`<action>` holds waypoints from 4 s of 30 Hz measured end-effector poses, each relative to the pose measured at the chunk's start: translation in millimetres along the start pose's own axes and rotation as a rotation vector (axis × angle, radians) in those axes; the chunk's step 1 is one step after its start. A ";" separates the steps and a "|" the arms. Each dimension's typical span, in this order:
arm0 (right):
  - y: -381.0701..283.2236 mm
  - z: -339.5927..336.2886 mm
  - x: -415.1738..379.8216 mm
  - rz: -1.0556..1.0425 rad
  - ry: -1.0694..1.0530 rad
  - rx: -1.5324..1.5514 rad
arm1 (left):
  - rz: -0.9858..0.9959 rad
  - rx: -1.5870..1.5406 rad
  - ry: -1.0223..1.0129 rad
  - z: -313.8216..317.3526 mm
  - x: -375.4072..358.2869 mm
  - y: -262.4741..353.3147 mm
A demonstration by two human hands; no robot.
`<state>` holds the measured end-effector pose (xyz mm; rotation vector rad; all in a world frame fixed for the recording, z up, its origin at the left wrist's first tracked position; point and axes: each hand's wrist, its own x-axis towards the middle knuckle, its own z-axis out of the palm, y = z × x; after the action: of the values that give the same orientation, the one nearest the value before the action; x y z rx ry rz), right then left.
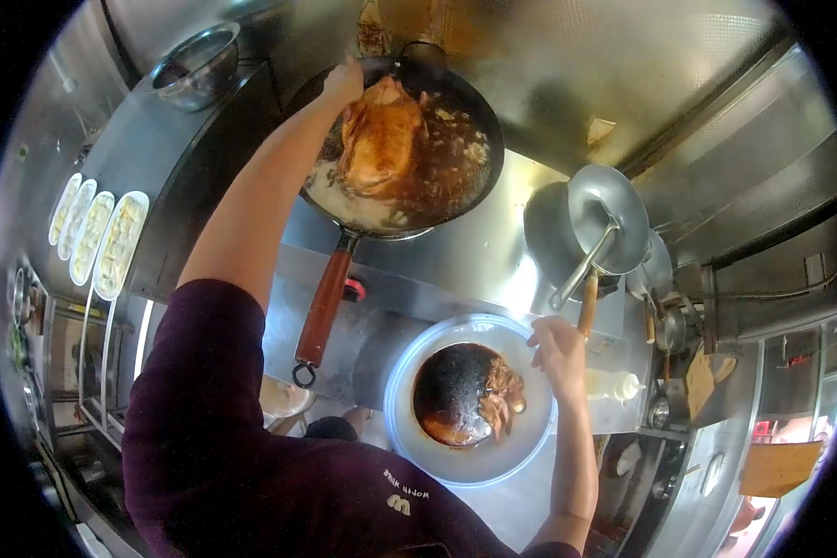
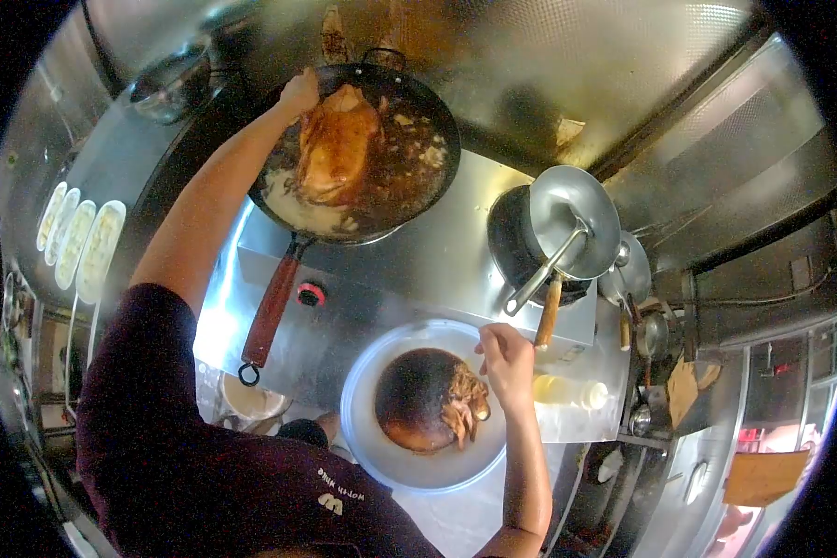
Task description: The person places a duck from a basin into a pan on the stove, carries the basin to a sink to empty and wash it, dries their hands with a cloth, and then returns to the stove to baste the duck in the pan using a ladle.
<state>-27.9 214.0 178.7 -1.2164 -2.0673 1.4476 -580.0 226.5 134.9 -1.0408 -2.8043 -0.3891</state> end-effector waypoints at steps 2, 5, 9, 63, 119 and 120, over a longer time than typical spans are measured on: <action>4.2 -2.6 -2.0 -0.005 -0.003 -0.003 | 0.116 0.099 -0.028 25.1 25.6 -14.7; 11.1 -6.8 -6.3 -0.024 -0.021 0.026 | 0.314 0.277 -0.130 26.6 21.1 -18.1; 17.8 -19.4 -18.3 -0.023 -0.030 0.026 | 0.303 0.313 -0.140 -19.4 -7.3 22.0; 220.8 -107.0 -231.5 0.348 0.242 0.265 | 0.822 -0.207 -0.588 132.0 -542.1 307.2; 271.8 -79.1 -216.4 0.330 0.052 0.372 | 0.000 -1.479 -0.993 23.1 -517.4 245.2; 273.0 -78.3 -214.8 0.328 0.047 0.369 | 0.018 -1.463 -1.012 0.9 -514.7 251.6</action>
<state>272.2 121.3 10.9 -1.4546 -1.5252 1.8234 -26.6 89.8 77.9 -1.7505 -2.8729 -2.8401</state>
